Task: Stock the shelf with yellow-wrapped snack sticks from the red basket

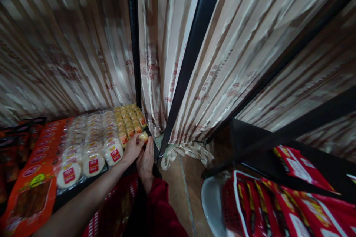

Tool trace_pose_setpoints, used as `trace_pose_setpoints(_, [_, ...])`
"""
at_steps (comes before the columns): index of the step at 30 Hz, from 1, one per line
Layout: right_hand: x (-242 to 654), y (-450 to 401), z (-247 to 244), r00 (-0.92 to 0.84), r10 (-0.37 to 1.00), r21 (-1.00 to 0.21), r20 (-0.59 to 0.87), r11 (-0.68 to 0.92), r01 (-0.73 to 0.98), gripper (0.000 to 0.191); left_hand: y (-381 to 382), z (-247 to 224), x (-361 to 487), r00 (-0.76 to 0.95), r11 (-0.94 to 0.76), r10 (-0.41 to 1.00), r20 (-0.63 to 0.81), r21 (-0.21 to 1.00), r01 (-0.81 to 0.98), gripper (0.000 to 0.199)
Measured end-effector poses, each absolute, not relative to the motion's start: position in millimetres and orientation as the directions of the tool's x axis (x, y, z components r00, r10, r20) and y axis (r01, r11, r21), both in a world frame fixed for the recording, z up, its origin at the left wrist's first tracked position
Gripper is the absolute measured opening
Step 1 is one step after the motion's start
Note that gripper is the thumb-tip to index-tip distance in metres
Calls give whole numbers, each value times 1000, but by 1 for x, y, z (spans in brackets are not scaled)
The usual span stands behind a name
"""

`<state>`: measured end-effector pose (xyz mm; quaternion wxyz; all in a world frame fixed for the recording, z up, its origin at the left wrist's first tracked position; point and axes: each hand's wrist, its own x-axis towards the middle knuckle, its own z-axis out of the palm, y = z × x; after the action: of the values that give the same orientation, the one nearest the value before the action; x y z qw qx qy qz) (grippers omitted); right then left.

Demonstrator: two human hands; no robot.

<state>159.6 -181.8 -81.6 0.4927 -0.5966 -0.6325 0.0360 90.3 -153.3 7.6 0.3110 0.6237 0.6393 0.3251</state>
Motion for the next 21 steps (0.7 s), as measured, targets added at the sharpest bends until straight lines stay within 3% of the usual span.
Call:
trace_pose_setpoints(7, [162,-170,-83,169,769,-596,616,315,738,66,-144,14,94,-29,-33,997,69,753,657,20])
trace_pose_setpoints(14, [164,-163,-75,143,789,-597,597,318,737,66,-131,21,96,-36,-30,996,79,699,715,17])
trace_pose_setpoints(21, [164,-153,-73,119,815,-589,568,301,750,61,-116,21,94,-47,-84,983,179,660,747,15])
